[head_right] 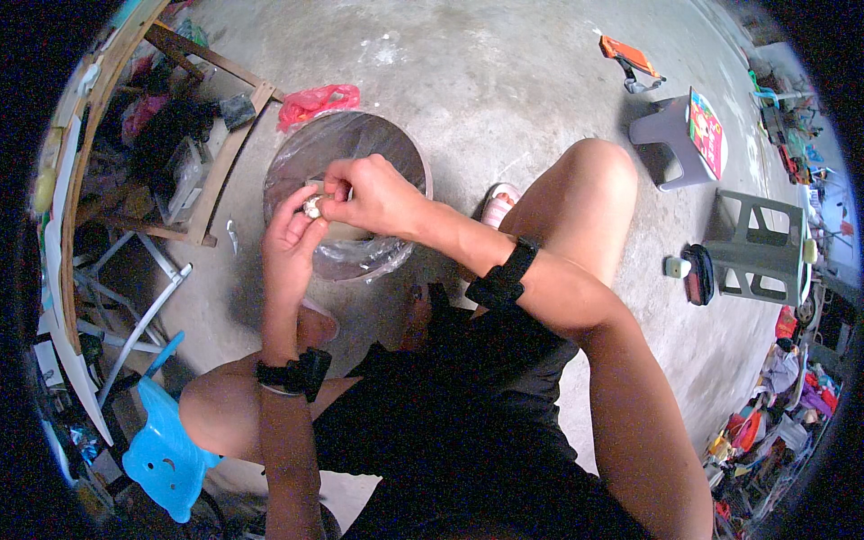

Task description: The person washes an undergarment in a basin by hand, rinses it with water from a small container, and hangs it on a hanger in an indoor area. Then the person walks into a larger storage room, removes a piece of ginger from a box, and peels the ginger by hand while standing over a trash can.

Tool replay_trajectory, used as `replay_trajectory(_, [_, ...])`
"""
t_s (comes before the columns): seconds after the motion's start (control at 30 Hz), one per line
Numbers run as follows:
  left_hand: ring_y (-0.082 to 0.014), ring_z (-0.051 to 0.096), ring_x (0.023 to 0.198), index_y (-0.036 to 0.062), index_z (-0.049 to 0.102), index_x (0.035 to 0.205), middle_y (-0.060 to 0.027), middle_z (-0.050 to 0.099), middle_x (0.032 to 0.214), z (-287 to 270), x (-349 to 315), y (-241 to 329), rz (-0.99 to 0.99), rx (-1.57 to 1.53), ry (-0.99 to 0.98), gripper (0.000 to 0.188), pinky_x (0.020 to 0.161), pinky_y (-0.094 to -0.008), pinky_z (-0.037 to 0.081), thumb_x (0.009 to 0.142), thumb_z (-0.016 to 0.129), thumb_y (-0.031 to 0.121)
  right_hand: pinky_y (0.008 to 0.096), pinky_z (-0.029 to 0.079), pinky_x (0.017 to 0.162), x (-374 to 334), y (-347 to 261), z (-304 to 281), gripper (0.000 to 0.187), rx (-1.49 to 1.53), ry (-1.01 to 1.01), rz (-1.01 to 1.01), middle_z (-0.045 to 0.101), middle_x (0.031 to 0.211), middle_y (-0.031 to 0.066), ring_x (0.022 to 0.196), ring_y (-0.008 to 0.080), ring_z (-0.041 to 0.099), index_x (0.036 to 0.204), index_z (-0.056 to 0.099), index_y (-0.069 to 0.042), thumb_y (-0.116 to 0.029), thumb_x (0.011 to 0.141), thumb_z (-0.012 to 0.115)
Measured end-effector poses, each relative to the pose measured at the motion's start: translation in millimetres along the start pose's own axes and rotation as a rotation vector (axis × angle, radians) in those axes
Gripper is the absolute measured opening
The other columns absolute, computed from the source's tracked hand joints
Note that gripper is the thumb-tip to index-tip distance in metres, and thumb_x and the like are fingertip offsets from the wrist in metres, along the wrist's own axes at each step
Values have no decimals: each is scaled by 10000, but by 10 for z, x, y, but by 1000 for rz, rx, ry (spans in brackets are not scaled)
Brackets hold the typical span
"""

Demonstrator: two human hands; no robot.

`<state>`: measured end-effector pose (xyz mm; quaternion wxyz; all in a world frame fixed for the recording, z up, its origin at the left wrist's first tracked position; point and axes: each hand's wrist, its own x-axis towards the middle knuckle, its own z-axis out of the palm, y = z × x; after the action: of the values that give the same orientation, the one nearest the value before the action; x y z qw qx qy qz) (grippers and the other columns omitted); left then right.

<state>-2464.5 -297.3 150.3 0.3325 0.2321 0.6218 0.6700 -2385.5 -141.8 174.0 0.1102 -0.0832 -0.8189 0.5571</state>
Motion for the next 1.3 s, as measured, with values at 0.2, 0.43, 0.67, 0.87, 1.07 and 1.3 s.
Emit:
replay_trajectory(0.2, [-138, 580, 932, -29, 513, 1109, -81, 539, 1046, 93, 12, 18, 47, 75, 69, 352, 805, -248, 477, 777, 547, -142, 232, 417, 523, 2, 87, 64, 132, 198, 2, 104, 535, 648, -1, 602, 51, 484, 777, 557, 22, -71, 752, 648])
replay_trajectory(0.43, [-131, 585, 897, -30, 517, 1078, -87, 587, 988, 98, -2, -16, 47, 20, 90, 329, 792, -248, 482, 771, 586, -126, 207, 409, 531, -2, 157, 69, 101, 260, -43, 122, 527, 696, -10, 620, 43, 484, 804, 540, 10, -28, 757, 622])
replay_trajectory(0.67, [-121, 584, 880, -30, 514, 1085, -84, 599, 967, 96, -19, -21, 5, 59, 95, 323, 769, -238, 476, 783, 598, -105, 198, 422, 512, -28, 179, 61, 84, 401, -108, 246, 538, 699, -4, 606, 48, 515, 835, 549, 9, -26, 779, 602])
replay_trajectory(0.87, [-129, 585, 905, -33, 499, 1100, -92, 600, 997, 95, -15, 10, 15, 24, 90, 318, 782, -240, 476, 800, 591, -85, 200, 450, 521, -27, 131, 61, 86, 483, -108, 274, 560, 713, 6, 601, 63, 547, 881, 559, 23, -13, 805, 580])
replay_trajectory(1.07, [-148, 589, 927, -27, 494, 1118, -106, 584, 1038, 61, -6, 39, -33, -54, 62, 318, 803, -248, 478, 815, 574, -82, 196, 428, 523, 3, 249, 70, 73, 440, -79, 196, 550, 702, -4, 612, 45, 520, 858, 568, 14, 23, 785, 560])
replay_trajectory(1.3, [-155, 597, 912, -26, 488, 1151, -106, 579, 1048, 76, -9, 31, -43, -79, 7, 355, 809, -251, 481, 811, 566, -90, 241, 427, 538, 18, 282, 55, 20, 191, 79, 117, 552, 629, 32, 584, 75, 512, 744, 592, 5, 5, 724, 588])
